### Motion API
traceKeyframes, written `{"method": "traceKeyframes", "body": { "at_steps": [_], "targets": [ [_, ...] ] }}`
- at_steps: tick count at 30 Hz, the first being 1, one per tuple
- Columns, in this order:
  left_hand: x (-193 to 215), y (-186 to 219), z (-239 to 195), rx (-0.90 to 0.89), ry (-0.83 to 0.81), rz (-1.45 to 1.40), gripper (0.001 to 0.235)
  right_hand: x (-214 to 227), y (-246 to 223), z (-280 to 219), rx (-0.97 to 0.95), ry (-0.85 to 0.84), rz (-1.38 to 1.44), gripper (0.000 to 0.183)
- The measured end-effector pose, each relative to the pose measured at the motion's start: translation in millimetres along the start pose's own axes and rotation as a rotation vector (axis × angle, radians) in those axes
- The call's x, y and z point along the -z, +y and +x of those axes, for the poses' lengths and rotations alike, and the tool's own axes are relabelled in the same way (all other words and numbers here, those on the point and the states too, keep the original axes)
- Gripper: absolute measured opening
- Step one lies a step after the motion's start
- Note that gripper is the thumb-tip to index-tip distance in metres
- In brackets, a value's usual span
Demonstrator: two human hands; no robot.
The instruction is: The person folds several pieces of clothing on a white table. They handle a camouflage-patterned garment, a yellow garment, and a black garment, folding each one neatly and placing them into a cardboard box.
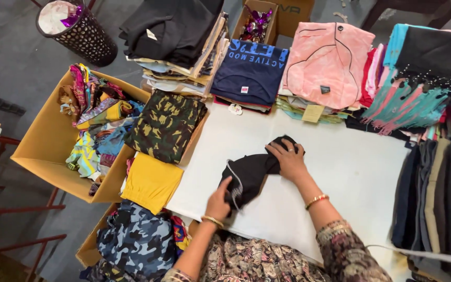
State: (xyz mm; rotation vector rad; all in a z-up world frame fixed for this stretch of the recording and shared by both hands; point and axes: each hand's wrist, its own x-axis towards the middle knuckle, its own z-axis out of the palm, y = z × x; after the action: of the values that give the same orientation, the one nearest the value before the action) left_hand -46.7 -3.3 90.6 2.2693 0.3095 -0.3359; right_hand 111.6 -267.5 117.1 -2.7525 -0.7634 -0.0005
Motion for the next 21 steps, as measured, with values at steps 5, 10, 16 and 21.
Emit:
{"method": "traceKeyframes", "body": {
  "at_steps": [5, 10, 16, 21],
  "targets": [
    [100.3, -29.4, 65.0, -0.244, 0.196, -0.484, 0.077, 0.0, 63.2, -13.5, -0.230, -0.033, -0.137, 0.033],
    [186.6, 29.7, 64.5, -0.320, 0.084, -0.859, 0.092, 50.7, 89.2, -106.6, -0.423, 0.692, -0.136, 0.025],
    [67.6, -132.4, 159.9, 0.013, 0.227, -0.499, 0.087, -30.8, 90.2, -221.3, -0.792, 0.231, -0.351, 0.040],
    [-9.7, -174.6, 139.5, 0.018, 0.315, -0.113, 0.078, -68.8, 85.8, -250.8, -0.931, 0.358, 0.049, 0.039]
  ]
}}
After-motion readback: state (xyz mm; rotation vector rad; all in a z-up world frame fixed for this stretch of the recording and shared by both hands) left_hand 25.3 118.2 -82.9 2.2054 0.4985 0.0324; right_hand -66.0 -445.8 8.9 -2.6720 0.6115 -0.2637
